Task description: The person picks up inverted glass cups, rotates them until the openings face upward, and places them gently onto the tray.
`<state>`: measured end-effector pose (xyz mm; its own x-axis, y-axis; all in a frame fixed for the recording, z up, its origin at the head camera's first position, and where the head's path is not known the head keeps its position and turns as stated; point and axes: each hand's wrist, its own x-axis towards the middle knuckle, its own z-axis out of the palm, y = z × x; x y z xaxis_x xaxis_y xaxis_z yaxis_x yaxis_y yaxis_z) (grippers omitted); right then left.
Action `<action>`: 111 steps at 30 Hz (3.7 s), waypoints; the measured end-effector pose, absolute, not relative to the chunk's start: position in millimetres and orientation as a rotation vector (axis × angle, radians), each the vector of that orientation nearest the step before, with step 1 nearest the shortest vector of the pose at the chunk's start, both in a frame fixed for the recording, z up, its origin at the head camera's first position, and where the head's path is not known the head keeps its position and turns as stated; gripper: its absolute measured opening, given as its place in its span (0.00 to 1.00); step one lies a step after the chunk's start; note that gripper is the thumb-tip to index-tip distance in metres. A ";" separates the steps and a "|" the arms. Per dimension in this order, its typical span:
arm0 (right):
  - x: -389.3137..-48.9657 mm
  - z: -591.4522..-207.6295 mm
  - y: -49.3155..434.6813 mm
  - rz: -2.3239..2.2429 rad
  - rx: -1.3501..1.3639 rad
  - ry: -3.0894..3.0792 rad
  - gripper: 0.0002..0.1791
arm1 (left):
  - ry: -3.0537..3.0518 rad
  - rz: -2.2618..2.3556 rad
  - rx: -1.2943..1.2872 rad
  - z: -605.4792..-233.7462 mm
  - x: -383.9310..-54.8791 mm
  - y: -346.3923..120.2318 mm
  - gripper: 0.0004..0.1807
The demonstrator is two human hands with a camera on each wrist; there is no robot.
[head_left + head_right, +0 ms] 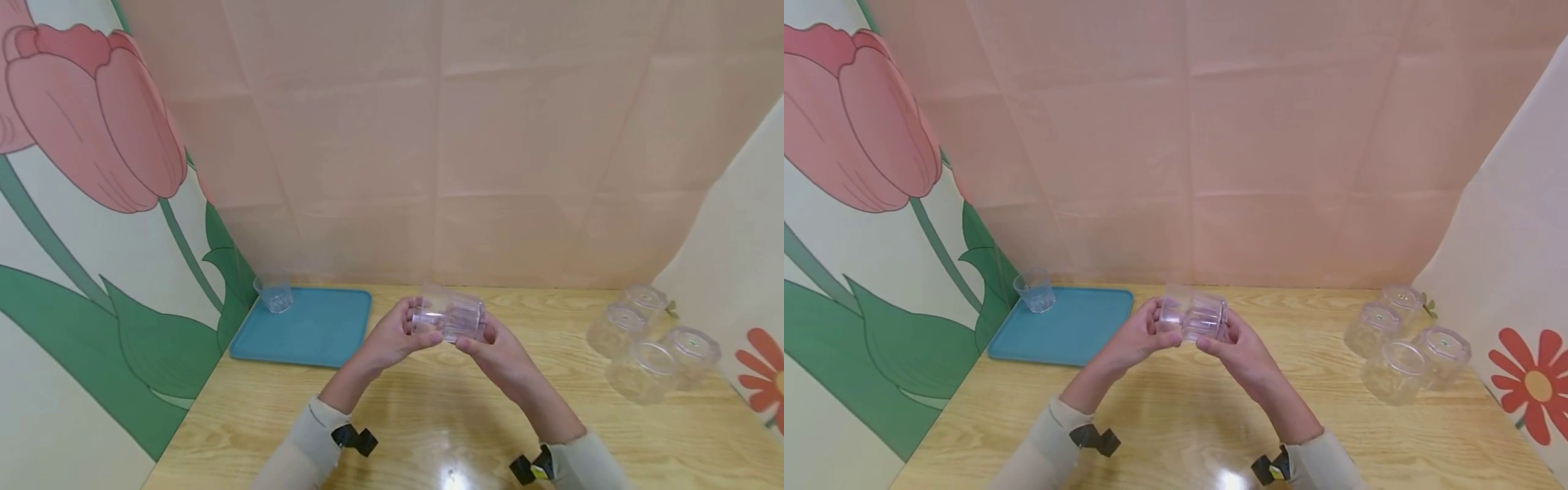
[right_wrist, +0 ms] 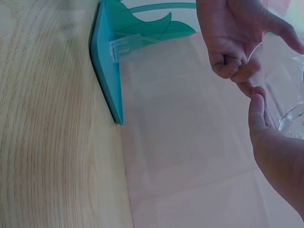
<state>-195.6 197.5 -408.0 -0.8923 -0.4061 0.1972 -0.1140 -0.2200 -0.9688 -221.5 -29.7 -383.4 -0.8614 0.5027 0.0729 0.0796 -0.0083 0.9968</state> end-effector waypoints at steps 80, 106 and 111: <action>-191.1 -393.6 334.2 -1.473 -0.317 2.805 0.35 | 2.694 1.461 0.298 -394.5 -248.7 -136.2 0.46; -188.0 -395.7 394.9 -1.187 -0.288 2.990 0.35 | 2.752 1.287 0.180 -401.6 -276.3 -176.7 0.49; -187.8 -395.2 409.5 -1.058 -0.239 3.024 0.36 | 2.761 1.254 0.158 -404.2 -282.3 -184.2 0.49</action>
